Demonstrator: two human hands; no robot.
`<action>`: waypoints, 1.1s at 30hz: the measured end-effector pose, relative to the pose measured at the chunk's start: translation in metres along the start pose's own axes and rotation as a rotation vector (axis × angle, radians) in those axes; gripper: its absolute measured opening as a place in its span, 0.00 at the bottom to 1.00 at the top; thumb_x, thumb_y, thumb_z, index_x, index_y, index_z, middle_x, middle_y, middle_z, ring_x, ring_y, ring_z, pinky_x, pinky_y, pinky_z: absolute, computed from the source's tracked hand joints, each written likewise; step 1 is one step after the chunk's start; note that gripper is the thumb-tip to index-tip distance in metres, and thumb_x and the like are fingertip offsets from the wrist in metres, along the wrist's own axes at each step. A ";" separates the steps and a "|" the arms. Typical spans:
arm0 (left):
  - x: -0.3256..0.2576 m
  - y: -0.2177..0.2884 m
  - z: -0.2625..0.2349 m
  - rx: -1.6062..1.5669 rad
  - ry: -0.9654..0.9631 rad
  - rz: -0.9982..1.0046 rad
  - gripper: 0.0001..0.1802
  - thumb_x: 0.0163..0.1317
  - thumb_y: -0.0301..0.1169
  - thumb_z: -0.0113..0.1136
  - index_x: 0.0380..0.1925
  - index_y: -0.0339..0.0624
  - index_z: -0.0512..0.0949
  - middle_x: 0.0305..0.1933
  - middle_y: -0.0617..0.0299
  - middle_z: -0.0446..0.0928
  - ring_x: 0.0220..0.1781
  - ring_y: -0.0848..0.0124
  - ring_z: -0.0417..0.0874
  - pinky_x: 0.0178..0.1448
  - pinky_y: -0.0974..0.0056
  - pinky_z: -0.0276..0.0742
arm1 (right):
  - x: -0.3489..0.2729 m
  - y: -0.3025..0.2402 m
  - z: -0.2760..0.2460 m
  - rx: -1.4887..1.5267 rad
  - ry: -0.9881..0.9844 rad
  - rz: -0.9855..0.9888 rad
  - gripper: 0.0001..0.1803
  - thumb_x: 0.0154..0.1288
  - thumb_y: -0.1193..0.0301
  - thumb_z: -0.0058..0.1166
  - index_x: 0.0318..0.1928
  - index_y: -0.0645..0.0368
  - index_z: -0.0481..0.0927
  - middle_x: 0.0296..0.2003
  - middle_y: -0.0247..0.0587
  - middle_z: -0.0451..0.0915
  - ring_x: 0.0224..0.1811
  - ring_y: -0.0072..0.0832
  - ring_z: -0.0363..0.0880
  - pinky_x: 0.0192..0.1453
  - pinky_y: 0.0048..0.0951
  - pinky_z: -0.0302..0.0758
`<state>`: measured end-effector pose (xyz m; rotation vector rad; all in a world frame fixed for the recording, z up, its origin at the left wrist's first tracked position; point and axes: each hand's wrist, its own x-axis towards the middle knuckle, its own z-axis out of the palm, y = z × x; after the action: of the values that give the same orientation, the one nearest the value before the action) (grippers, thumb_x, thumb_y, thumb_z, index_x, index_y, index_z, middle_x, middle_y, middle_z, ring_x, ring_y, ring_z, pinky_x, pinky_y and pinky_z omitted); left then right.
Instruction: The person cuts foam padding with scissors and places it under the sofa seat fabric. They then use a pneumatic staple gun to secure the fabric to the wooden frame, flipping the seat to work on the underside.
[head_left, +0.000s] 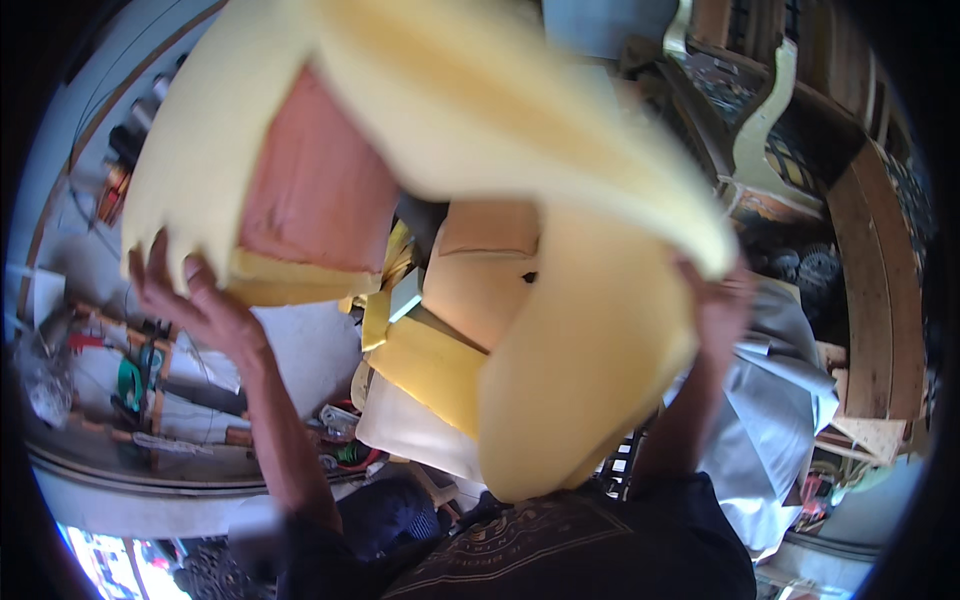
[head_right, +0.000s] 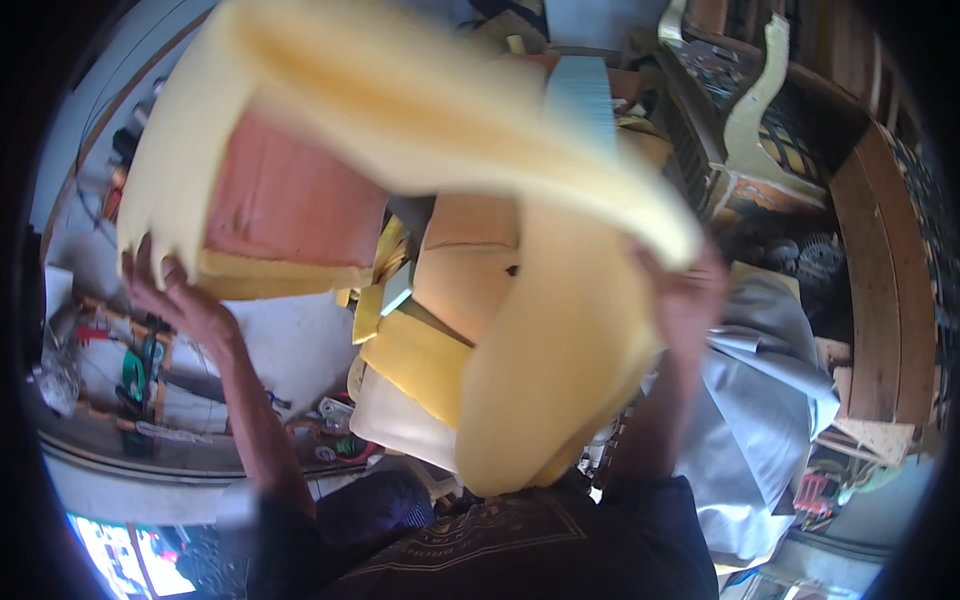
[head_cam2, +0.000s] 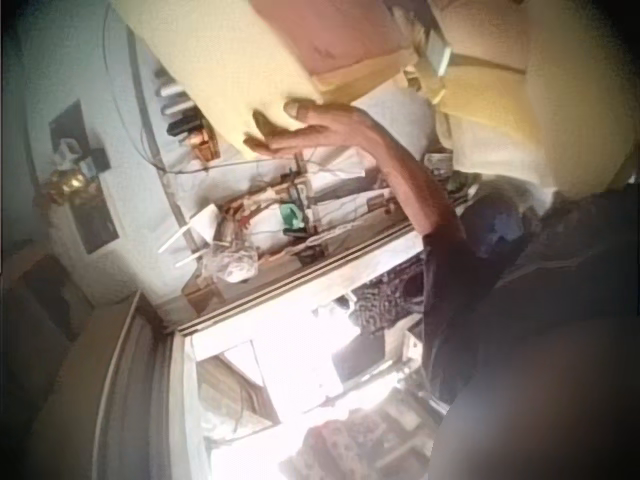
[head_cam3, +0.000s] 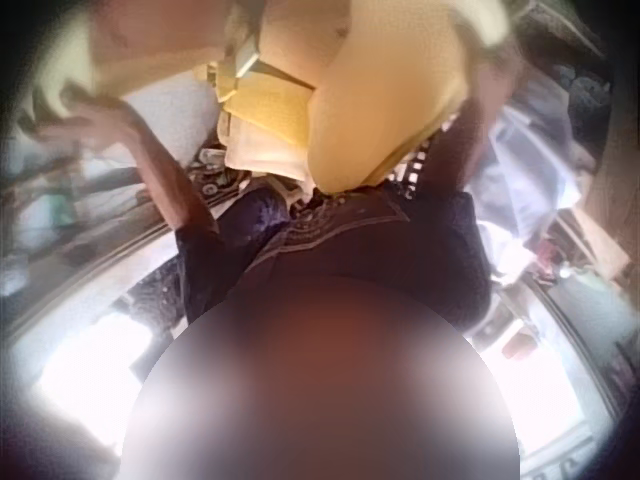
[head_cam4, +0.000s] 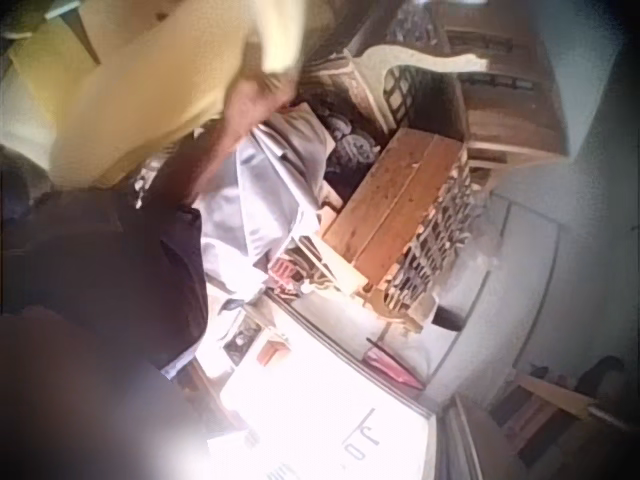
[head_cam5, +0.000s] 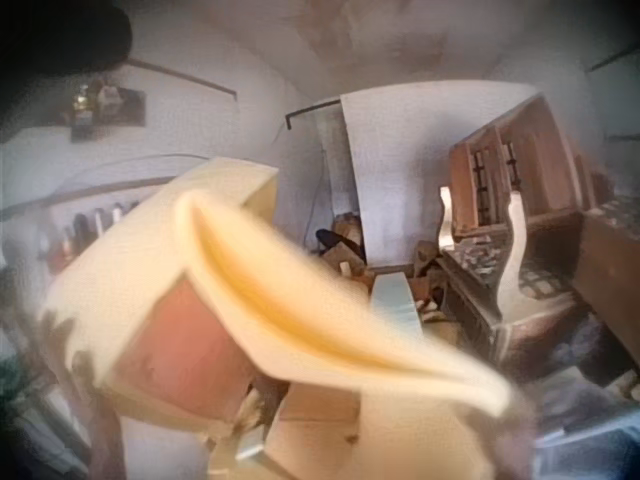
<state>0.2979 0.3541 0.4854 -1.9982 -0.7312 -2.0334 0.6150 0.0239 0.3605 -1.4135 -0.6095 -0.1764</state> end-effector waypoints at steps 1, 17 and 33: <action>-0.004 0.008 0.001 -0.026 0.000 -0.011 0.31 0.78 0.53 0.50 0.66 0.38 0.75 0.77 0.41 0.56 0.79 0.48 0.57 0.79 0.42 0.60 | 0.014 -0.021 -0.027 0.036 0.108 0.154 0.21 0.64 0.75 0.72 0.57 0.62 0.85 0.48 0.41 0.89 0.47 0.25 0.86 0.53 0.29 0.83; -0.243 0.155 0.004 0.039 -0.219 0.385 0.32 0.62 0.53 0.68 0.60 0.45 0.78 0.79 0.36 0.53 0.84 0.36 0.47 0.80 0.20 0.34 | -0.077 -0.174 -0.216 -0.038 0.853 -0.288 0.26 0.73 0.66 0.64 0.66 0.65 0.77 0.51 0.44 0.86 0.48 0.29 0.86 0.56 0.28 0.80; -0.347 0.291 -0.101 -2.210 -2.581 -1.212 0.43 0.77 0.64 0.37 0.81 0.50 0.54 0.83 0.52 0.57 0.81 0.49 0.63 0.76 0.30 0.64 | -0.478 -0.288 -0.214 -0.248 1.786 -0.657 0.24 0.75 0.65 0.63 0.65 0.62 0.74 0.51 0.40 0.84 0.46 0.26 0.86 0.51 0.30 0.84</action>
<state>0.3699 -0.0124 0.2094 0.6400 -0.3766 -0.9557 0.1441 -0.3438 0.3664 -0.7259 0.5161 -1.8180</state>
